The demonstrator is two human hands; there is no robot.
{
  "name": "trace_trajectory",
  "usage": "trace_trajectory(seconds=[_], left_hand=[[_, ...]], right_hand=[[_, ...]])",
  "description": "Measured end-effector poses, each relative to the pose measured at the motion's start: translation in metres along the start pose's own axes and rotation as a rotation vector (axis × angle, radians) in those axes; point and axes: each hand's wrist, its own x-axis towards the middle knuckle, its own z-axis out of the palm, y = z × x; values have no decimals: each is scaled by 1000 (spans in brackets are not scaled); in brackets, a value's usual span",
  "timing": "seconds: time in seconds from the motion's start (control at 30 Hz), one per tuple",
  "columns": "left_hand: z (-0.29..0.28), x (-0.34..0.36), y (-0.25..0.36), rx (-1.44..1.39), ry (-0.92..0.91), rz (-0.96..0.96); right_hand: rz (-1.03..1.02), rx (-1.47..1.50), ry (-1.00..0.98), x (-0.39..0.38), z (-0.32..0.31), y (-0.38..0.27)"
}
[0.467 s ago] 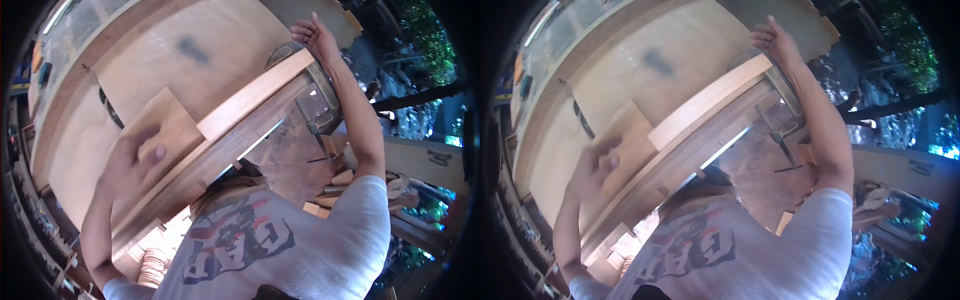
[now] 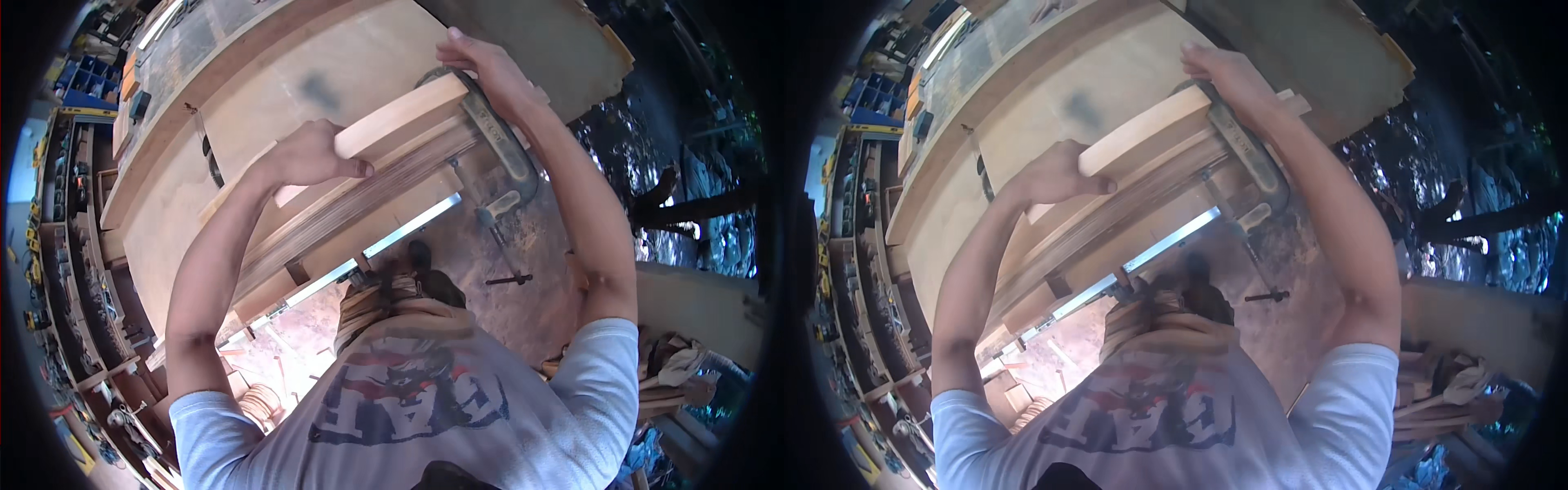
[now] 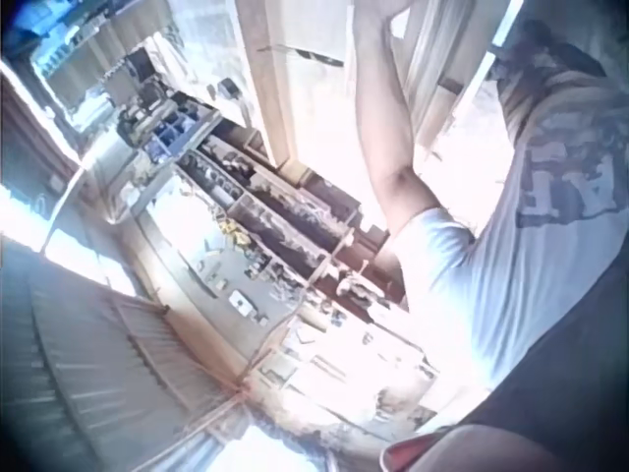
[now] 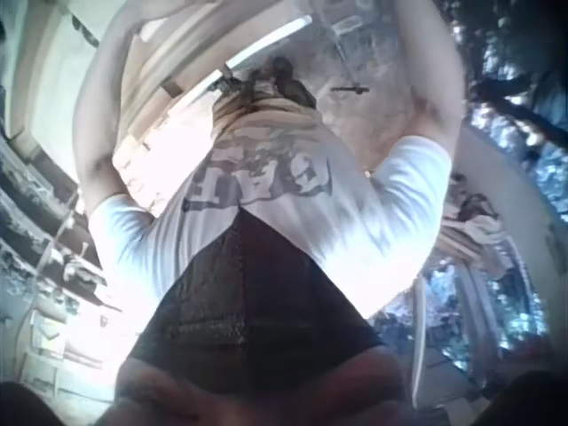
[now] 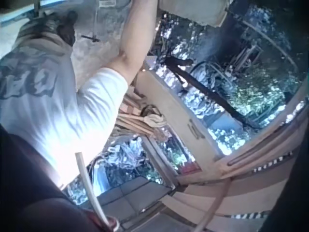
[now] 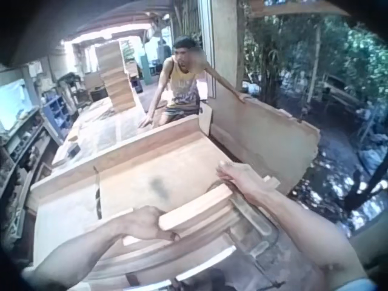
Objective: Using a table saw and crosscut sled to make precise cuts in wood boards while using clamps for positioning.
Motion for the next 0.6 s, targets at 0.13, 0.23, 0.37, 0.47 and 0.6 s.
trace_trajectory(seconds=[0.13, 0.23, 0.37, 0.47, 0.6], left_hand=[[3, -1, -13, 20, -29, -44], [-1, 3, -9, 13, -87, 62], [-4, 8, -46, -10, -148, 167], [-22, 10, -61, -52, -289, 248], [-25, 20, -72, -157, -382, 407]], right_hand=[[-90, -318, -71, -2, 5, -12], [-296, -534, 56, -6, 2, -13], [-496, -550, -22, 3, 60, -82], [-770, -483, -42, 12, 96, -93], [-559, 11, -73, 10, 80, -37]])
